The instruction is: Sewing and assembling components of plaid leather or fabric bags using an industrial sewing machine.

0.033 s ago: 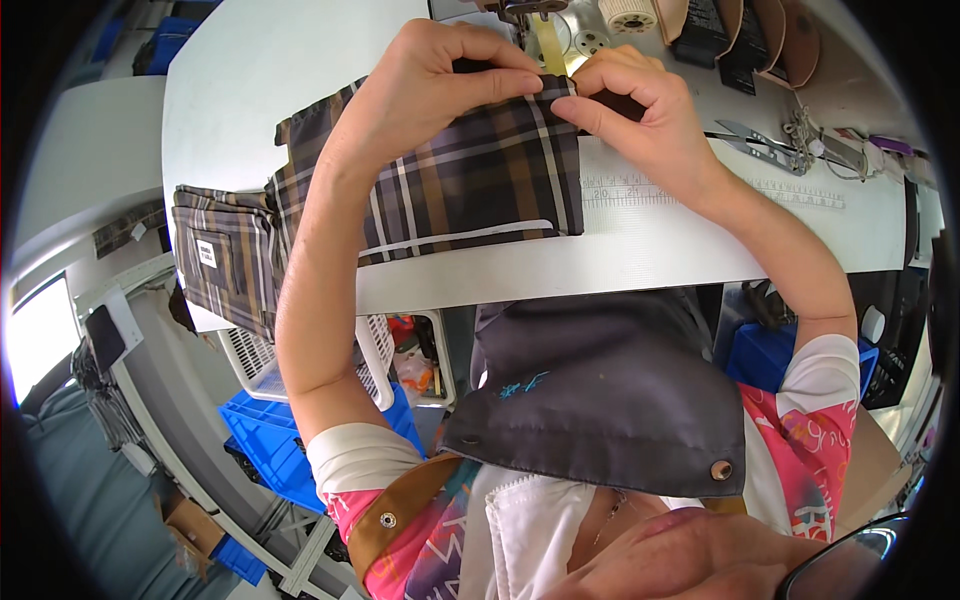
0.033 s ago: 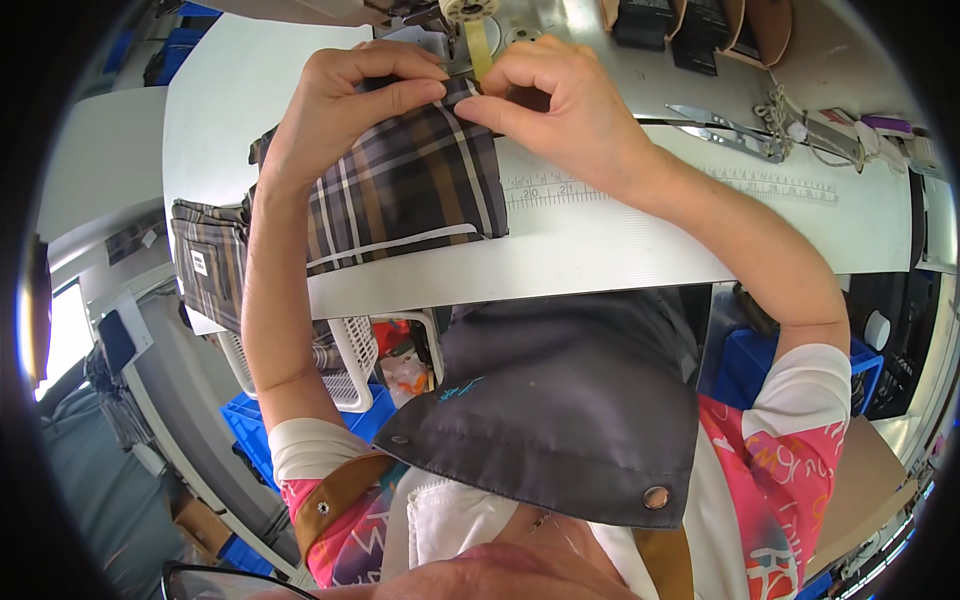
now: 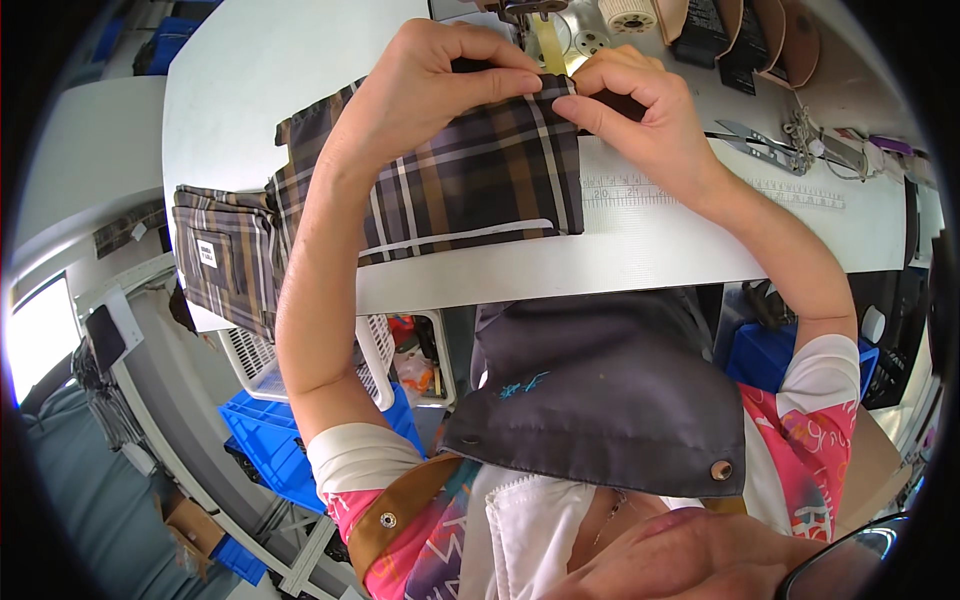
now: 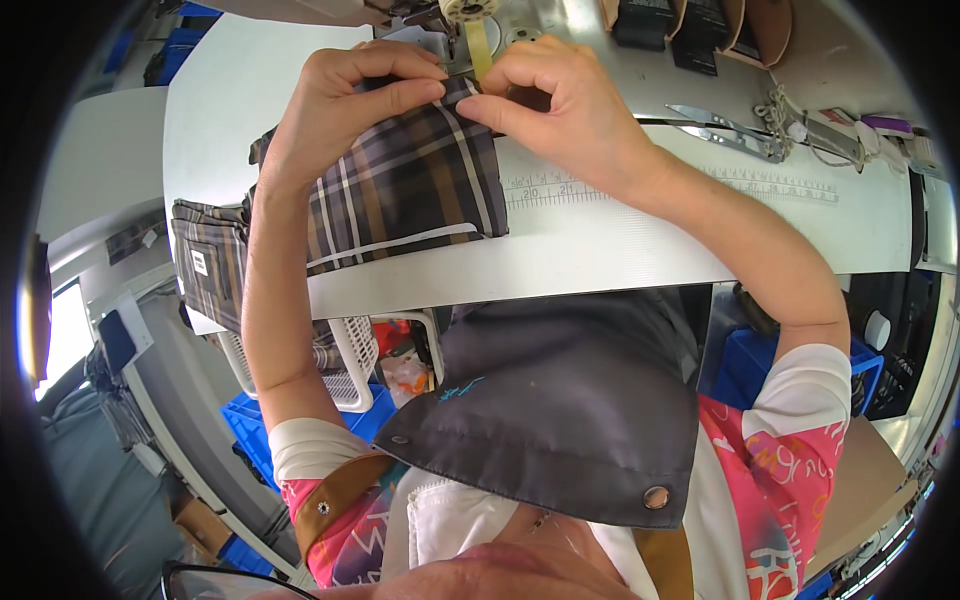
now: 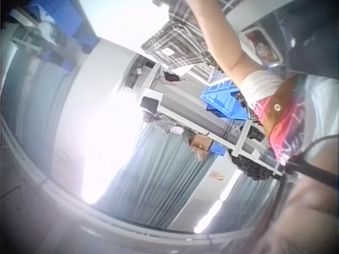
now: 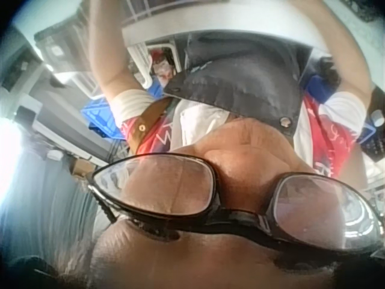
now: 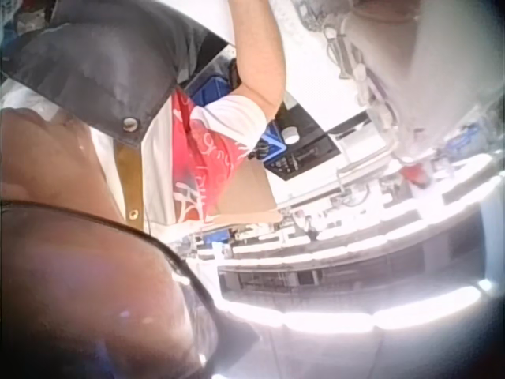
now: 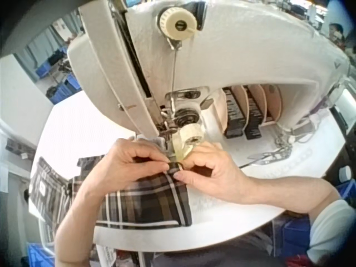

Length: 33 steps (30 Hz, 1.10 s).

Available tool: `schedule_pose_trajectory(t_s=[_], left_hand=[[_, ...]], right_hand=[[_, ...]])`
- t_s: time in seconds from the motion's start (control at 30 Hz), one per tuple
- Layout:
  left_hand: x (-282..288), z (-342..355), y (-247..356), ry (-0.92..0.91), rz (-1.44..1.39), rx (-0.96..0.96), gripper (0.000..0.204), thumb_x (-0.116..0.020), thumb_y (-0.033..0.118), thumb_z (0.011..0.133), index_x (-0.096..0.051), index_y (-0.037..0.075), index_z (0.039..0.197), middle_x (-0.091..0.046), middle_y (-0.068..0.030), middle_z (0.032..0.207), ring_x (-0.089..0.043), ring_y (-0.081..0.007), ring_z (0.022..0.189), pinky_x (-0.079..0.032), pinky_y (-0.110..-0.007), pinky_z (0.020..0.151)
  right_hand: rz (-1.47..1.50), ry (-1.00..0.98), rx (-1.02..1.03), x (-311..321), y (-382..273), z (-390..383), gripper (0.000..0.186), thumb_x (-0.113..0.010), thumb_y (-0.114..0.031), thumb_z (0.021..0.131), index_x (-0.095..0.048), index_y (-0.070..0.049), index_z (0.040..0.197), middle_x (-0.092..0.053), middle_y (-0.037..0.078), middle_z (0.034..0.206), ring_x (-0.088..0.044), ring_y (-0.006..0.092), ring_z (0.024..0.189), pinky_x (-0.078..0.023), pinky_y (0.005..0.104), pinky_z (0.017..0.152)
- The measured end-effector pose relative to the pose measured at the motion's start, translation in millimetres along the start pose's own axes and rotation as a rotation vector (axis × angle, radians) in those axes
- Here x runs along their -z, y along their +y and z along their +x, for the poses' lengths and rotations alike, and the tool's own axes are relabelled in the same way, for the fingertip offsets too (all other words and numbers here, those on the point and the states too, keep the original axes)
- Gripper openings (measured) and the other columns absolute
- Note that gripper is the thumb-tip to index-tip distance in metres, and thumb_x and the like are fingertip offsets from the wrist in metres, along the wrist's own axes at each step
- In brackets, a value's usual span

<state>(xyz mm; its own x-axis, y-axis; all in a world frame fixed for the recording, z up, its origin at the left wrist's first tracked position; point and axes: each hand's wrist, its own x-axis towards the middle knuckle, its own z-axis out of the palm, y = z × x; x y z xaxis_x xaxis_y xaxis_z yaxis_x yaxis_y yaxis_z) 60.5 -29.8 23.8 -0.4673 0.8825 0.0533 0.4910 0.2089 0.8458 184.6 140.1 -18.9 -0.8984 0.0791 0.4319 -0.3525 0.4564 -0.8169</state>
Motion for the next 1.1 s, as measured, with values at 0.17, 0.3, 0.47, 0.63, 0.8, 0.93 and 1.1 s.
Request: schedule_pose_trajectory(t_s=[0.17,0.3,0.47,0.63,0.8,0.93,1.1], left_hand=[[0,0,-1,-0.009,-0.051,0.02,0.011,-0.069,0.008,0.078,-0.07,0.0,0.086,-0.066,-0.0054,0.086,-0.059,-0.0122,0.084,-0.044,-0.025,0.079],[-2,0,-1,0.024,-0.024,0.016,0.012,-0.069,0.008,0.078,-0.07,0.0,0.086,-0.066,-0.0055,0.086,-0.059,-0.0124,0.084,-0.044,-0.025,0.08],[-6,0,-6,0.079,-0.008,-0.028,0.015,-0.07,0.013,0.077,-0.07,0.001,0.086,-0.066,-0.0044,0.079,-0.058,-0.01,0.073,-0.046,-0.023,0.069],[-9,2,-15,0.147,0.101,-0.046,0.013,-0.071,0.017,0.076,-0.07,0.005,0.082,-0.065,-0.0042,0.072,-0.058,-0.0133,0.076,-0.042,-0.035,0.083],[-22,-2,-28,0.288,0.491,-0.103,0.009,-0.07,0.018,0.074,-0.068,0.012,0.081,-0.062,-0.0019,0.077,-0.054,-0.0207,0.088,-0.022,-0.055,0.098],[-40,-4,-31,0.494,0.668,-0.255,0.018,-0.069,0.012,0.073,-0.065,0.015,0.09,-0.059,0.0016,0.09,-0.054,-0.0213,0.086,-0.027,-0.055,0.097],[-48,-14,-41,0.428,0.795,-0.421,0.019,-0.064,0.004,0.073,-0.065,0.01,0.091,-0.06,0.0019,0.092,-0.057,-0.0201,0.084,-0.032,-0.055,0.095]], right_hand=[[0.007,-0.018,-0.011,2,-2,1,0.021,-0.072,-0.016,0.078,-0.059,-0.001,0.072,-0.053,0.002,0.066,-0.047,0.0081,0.058,-0.036,0.024,0.053],[0.077,-0.01,-0.072,3,-2,2,0.02,-0.069,-0.016,0.081,-0.06,0.001,0.074,-0.054,0.002,0.069,-0.049,0.0069,0.06,-0.038,0.0224,0.054],[0.098,-0.024,-0.143,3,-1,3,0.018,-0.065,-0.014,0.083,-0.061,0.002,0.076,-0.056,0.003,0.07,-0.052,0.0071,0.063,-0.041,0.0227,0.057],[-0.068,-0.086,-0.161,3,8,11,0.014,-0.065,-0.013,0.079,-0.061,0.0,0.078,-0.055,0.007,0.062,-0.055,0.0138,0.058,-0.044,0.0258,0.057],[-0.327,-0.17,-0.13,-4,4,29,0.014,-0.065,-0.015,0.075,-0.06,-0.002,0.079,-0.053,0.008,0.059,-0.052,0.019,0.054,-0.042,0.0292,0.054],[-0.397,-0.212,-0.207,-7,8,33,0.016,-0.064,-0.018,0.075,-0.06,-0.003,0.078,-0.054,0.006,0.061,-0.052,0.0193,0.056,-0.043,0.0301,0.055],[-0.476,-0.33,-0.408,2,-6,37,0.025,-0.067,-0.024,0.077,-0.063,-0.004,0.093,-0.059,0.01,0.078,-0.055,0.0239,0.074,-0.04,0.0385,0.072]])
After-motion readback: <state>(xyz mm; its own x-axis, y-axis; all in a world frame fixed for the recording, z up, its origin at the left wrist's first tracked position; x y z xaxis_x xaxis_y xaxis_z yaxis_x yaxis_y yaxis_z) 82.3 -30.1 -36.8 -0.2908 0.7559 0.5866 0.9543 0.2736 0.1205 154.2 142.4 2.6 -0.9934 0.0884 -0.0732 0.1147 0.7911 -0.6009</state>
